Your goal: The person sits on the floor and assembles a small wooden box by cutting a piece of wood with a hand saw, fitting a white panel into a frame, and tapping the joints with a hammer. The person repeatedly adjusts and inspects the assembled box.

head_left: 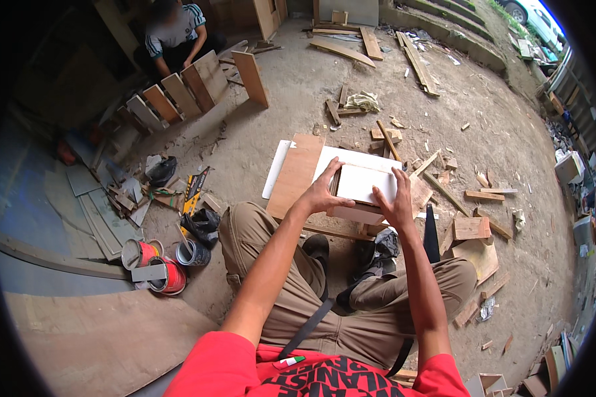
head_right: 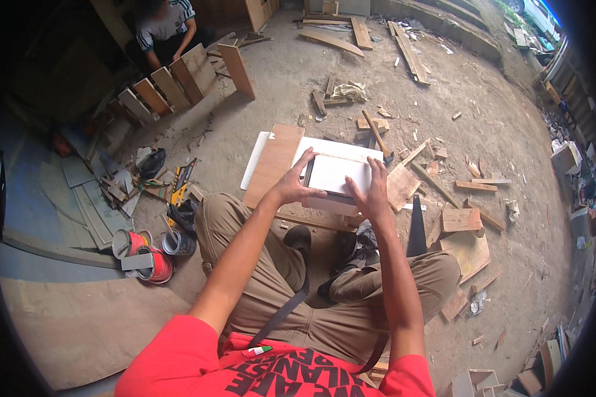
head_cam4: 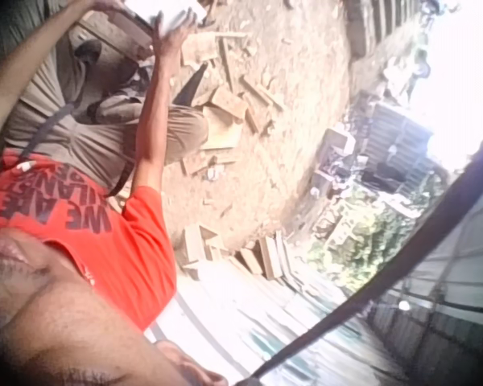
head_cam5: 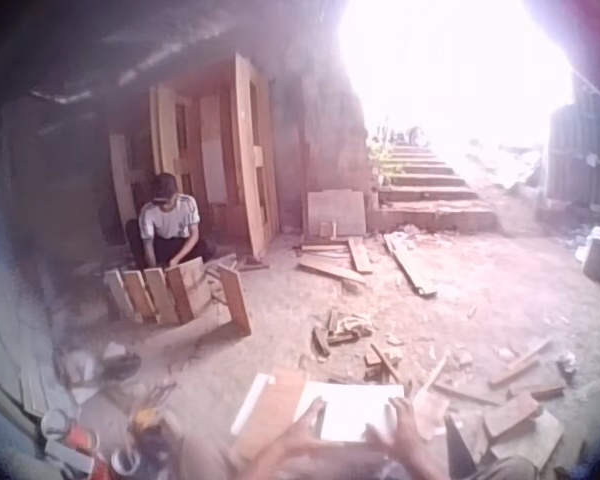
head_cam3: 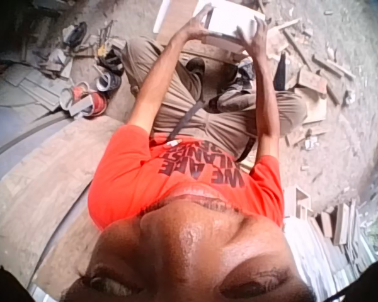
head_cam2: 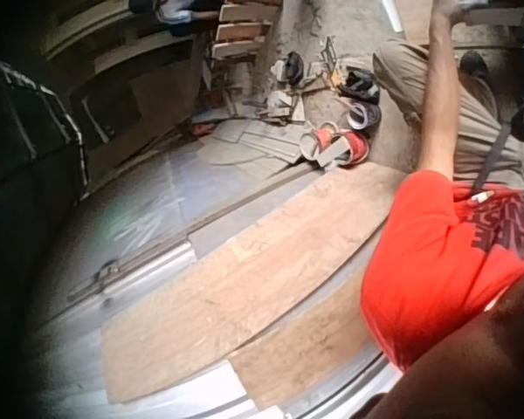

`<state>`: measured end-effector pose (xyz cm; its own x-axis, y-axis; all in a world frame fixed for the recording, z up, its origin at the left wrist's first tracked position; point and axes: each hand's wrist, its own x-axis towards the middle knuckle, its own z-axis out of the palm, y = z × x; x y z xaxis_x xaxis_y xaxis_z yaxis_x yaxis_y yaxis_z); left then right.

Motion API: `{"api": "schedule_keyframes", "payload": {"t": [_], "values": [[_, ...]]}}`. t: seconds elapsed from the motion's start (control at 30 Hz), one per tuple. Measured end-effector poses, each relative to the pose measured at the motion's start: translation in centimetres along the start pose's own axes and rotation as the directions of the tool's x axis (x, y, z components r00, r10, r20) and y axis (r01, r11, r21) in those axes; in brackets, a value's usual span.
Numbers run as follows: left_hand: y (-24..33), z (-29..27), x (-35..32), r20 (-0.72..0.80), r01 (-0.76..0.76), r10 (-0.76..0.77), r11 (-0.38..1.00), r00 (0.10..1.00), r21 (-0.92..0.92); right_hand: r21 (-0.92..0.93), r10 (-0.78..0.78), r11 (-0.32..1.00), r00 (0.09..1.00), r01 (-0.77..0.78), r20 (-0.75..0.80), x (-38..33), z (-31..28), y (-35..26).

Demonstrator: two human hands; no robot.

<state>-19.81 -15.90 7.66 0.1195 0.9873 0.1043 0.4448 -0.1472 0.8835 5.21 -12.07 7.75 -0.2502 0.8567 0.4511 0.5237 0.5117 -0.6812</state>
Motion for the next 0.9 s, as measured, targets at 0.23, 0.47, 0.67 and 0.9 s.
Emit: {"api": "schedule_keyframes", "payload": {"t": [0.23, 0.47, 0.67, 0.9], "values": [[-0.4, -0.2, -0.1, -0.014, -0.013, 0.013, 1.0, 1.0, 0.015, -0.305, -0.136, 0.926, 0.951, 0.221, 0.277, 0.5, -2.6, -2.4], [-0.4, -0.5, 0.0, 0.029, 0.008, -0.007, 0.999, 1.0, -0.032, -0.176, -0.116, 0.969, 0.949, 0.173, 0.294, 0.7, -2.5, -1.4], [-0.6, -0.6, -0.2, 0.032, 0.002, -0.001, 1.0, 0.999, -0.022, -0.159, -0.105, 0.975, 0.949, 0.158, 0.297, 0.7, -2.4, -1.3], [-1.1, -0.3, -0.1, 0.02, -0.008, 0.008, 1.0, 1.0, 0.014, -0.16, -0.125, 0.972, 0.953, 0.173, 0.275, 0.5, -2.3, -1.5]]}}
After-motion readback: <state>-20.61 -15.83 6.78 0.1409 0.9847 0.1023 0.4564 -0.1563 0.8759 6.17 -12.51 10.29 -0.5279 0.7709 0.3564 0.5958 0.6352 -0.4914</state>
